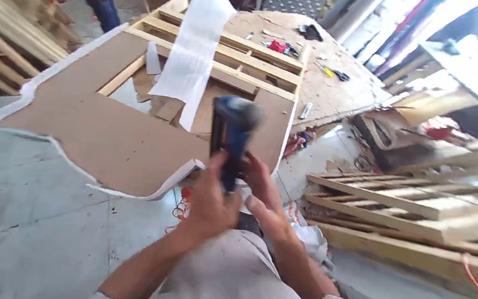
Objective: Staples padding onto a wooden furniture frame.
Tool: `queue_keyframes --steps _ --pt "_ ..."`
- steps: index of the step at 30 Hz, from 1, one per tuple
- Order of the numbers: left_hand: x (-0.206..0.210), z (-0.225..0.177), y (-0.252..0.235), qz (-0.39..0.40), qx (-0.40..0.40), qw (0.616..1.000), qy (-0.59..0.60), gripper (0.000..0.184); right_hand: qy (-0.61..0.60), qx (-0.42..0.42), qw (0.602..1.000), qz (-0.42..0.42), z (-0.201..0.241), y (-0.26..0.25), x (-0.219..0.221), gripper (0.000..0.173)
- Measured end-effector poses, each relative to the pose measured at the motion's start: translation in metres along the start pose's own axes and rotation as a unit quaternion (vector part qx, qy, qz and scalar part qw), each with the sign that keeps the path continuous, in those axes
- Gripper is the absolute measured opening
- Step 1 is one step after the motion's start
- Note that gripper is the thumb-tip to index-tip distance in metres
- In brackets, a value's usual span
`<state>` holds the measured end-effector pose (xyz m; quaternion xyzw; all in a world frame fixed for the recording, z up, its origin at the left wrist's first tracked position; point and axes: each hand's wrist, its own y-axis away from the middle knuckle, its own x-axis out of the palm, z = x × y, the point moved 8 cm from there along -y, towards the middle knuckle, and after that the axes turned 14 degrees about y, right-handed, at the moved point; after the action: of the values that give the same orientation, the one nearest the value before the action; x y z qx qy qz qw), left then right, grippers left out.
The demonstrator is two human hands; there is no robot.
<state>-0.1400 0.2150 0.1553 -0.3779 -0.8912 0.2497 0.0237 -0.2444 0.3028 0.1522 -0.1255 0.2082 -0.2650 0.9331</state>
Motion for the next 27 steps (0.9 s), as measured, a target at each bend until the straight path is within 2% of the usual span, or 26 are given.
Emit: queue_keyframes --steps 1,2,3,4,7,9,11,13,14,16,17,20,23,27 --pt "0.033 -0.015 0.007 0.11 0.038 0.993 0.033 0.061 0.013 0.018 0.997 -0.069 -0.001 0.007 -0.027 0.103" --pt "0.059 -0.027 0.015 0.204 0.068 0.975 0.058 0.052 0.011 0.046 0.987 -0.152 -0.01 0.018 -0.058 0.093" --pt "0.076 -0.036 0.019 0.265 0.093 0.956 0.084 0.045 -0.008 0.077 0.97 -0.23 -0.026 0.034 -0.089 0.073" --pt "0.085 -0.04 0.017 0.291 0.11 0.945 0.099 0.039 -0.048 0.102 0.948 -0.297 -0.046 0.052 -0.118 0.053" --pt "0.089 -0.009 -0.037 0.211 0.086 0.972 0.052 0.03 -0.12 0.14 0.903 -0.387 -0.101 0.102 -0.185 0.036" --pt "0.104 0.036 -0.088 0.184 0.011 0.983 -0.016 0.033 -0.056 0.16 0.879 -0.445 -0.119 0.123 -0.234 0.016" --pt "0.139 0.086 -0.138 0.196 -0.08 0.976 -0.059 0.036 0.046 0.169 0.859 -0.482 -0.128 0.126 -0.292 0.013" --pt "0.191 0.132 -0.185 0.218 -0.164 0.959 -0.081 0.038 0.118 0.163 0.863 -0.463 -0.139 0.113 -0.353 0.023" --pt "0.221 0.154 -0.209 0.222 -0.197 0.951 -0.088 0.04 0.12 0.154 0.883 -0.426 -0.155 0.103 -0.385 0.028" --pt "0.28 0.202 -0.252 0.211 -0.245 0.939 -0.118 0.045 0.093 0.18 0.92 -0.336 -0.21 0.08 -0.432 0.039" --pt "0.304 0.226 -0.266 0.199 -0.267 0.933 -0.139 0.048 0.092 0.217 0.924 -0.301 -0.243 0.073 -0.444 0.044" --pt "0.362 0.276 -0.308 0.173 -0.302 0.911 -0.221 0.056 0.179 0.327 0.887 -0.271 -0.323 0.049 -0.462 0.035" --pt "0.386 0.295 -0.32 0.159 -0.313 0.896 -0.273 0.048 0.24 0.393 0.87 -0.179 -0.365 0.018 -0.469 0.038" --pt "0.386 0.304 -0.332 0.138 -0.284 0.902 -0.296 0.036 0.28 0.355 0.887 -0.093 -0.379 -0.043 -0.475 0.03"
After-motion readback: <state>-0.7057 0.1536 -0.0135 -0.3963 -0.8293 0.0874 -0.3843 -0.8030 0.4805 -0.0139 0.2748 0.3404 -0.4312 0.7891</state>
